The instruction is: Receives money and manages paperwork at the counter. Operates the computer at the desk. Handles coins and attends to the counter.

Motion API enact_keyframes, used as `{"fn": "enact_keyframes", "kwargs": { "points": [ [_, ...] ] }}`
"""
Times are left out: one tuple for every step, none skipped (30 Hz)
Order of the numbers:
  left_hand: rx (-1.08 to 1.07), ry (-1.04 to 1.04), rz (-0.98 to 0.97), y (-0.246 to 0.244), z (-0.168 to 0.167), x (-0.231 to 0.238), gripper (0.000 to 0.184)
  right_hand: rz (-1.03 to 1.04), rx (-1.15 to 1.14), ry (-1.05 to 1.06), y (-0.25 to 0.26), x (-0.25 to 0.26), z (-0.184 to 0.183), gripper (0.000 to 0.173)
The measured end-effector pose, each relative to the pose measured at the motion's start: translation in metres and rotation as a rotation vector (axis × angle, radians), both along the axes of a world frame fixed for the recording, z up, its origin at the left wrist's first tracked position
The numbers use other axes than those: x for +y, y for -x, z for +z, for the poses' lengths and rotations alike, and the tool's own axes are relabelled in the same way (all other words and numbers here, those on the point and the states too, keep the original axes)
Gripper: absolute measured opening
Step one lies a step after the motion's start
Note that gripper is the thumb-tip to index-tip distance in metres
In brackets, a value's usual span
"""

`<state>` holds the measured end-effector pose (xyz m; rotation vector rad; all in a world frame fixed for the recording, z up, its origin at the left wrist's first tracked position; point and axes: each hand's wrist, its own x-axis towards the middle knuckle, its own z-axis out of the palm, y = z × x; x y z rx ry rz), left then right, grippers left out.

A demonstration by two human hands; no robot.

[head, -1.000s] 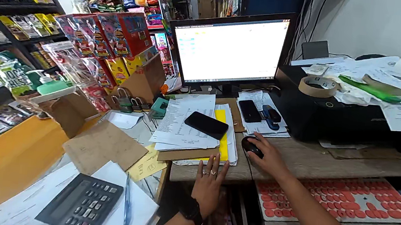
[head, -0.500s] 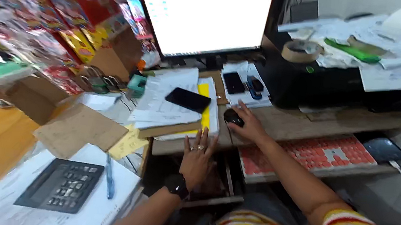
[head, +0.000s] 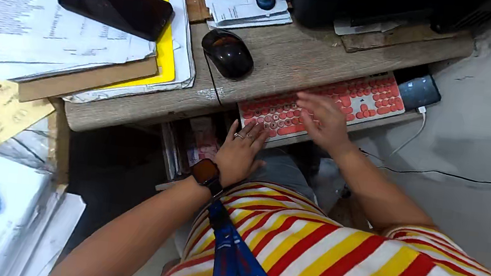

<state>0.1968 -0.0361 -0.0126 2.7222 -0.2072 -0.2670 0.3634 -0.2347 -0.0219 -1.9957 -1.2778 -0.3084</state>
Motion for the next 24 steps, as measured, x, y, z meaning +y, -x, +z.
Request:
{"fn": "enact_keyframes", "kwargs": {
  "points": [
    [-0.012, 0.019, 0.025, -0.002, -0.006, -0.003, 0.065, -0.013, -0.012, 0.028, 0.004, -0.008, -0.013, 0.029],
    [-0.023, 0.039, 0.047, -0.002, -0.012, -0.006, 0.065, -0.020, -0.027, 0.042, 0.007, -0.016, -0.025, 0.028],
    [-0.042, 0.061, 0.066, -0.001, -0.017, -0.010, 0.064, -0.024, -0.043, 0.045, 0.009, -0.023, -0.035, 0.028],
    [-0.084, 0.070, 0.077, 0.001, -0.023, -0.014, 0.064, -0.035, -0.056, 0.039, 0.009, -0.030, -0.042, 0.028],
    [-0.133, 0.068, 0.077, 0.002, -0.030, -0.017, 0.064, -0.055, -0.058, 0.037, 0.008, -0.037, -0.047, 0.028],
    [-0.185, 0.060, 0.069, 0.003, -0.035, -0.019, 0.063, -0.079, -0.057, 0.042, 0.006, -0.042, -0.050, 0.028],
    [-0.228, 0.055, 0.062, 0.003, -0.040, -0.021, 0.063, -0.105, -0.053, 0.051, 0.003, -0.046, -0.050, 0.029],
    [-0.268, 0.053, 0.054, 0.001, -0.044, -0.021, 0.063, -0.124, -0.054, 0.056, 0.001, -0.049, -0.050, 0.029],
    [-0.311, 0.047, 0.049, -0.001, -0.048, -0.020, 0.063, -0.135, -0.061, 0.059, -0.002, -0.049, -0.049, 0.030],
    [-0.355, 0.039, 0.048, -0.004, -0.053, -0.019, 0.064, -0.141, -0.071, 0.059, -0.003, -0.049, -0.048, 0.030],
    [-0.386, 0.031, 0.047, -0.007, -0.058, -0.018, 0.065, -0.145, -0.077, 0.067, -0.004, -0.048, -0.048, 0.030],
    [-0.403, 0.023, 0.046, -0.010, -0.061, -0.017, 0.067, -0.150, -0.066, 0.085, -0.005, -0.046, -0.048, 0.031],
    [-0.402, 0.016, 0.042, -0.012, -0.063, -0.017, 0.067, -0.158, -0.036, 0.114, -0.006, -0.044, -0.048, 0.031],
    [-0.395, 0.006, 0.037, -0.013, -0.065, -0.016, 0.068, -0.166, 0.010, 0.139, -0.007, -0.042, -0.047, 0.031],
    [-0.385, -0.012, 0.032, -0.014, -0.066, -0.017, 0.069, -0.177, 0.050, 0.146, -0.008, -0.039, -0.045, 0.031],
    [-0.381, -0.032, 0.027, -0.014, -0.068, -0.017, 0.069, -0.188, 0.068, 0.141, -0.011, -0.035, -0.042, 0.031],
    [-0.384, -0.048, 0.021, -0.014, -0.069, -0.018, 0.068, -0.200, 0.069, 0.130, -0.014, -0.030, -0.040, 0.030],
    [-0.389, -0.060, 0.015, -0.013, -0.069, -0.018, 0.068, -0.215, 0.065, 0.125, -0.017, -0.025, -0.038, 0.030],
    [-0.383, -0.066, 0.011, -0.013, -0.068, -0.018, 0.068, -0.230, 0.071, 0.146, -0.019, -0.021, -0.036, 0.031],
    [-0.371, -0.071, 0.008, -0.013, -0.067, -0.017, 0.069, -0.238, 0.106, 0.188, -0.021, -0.017, -0.033, 0.032],
    [-0.358, -0.075, 0.005, -0.012, -0.065, -0.017, 0.069, -0.237, 0.155, 0.233, -0.022, -0.016, -0.028, 0.032],
    [-0.357, -0.078, 0.007, -0.012, -0.065, -0.017, 0.069, -0.240, 0.179, 0.253, -0.023, -0.016, -0.025, 0.032],
    [-0.365, -0.079, 0.013, -0.012, -0.066, -0.017, 0.069, -0.253, 0.173, 0.247, -0.023, -0.018, -0.022, 0.031],
    [-0.373, -0.080, 0.016, -0.012, -0.066, -0.017, 0.068, -0.271, 0.160, 0.229, -0.023, -0.022, -0.022, 0.031]
  ]
}}
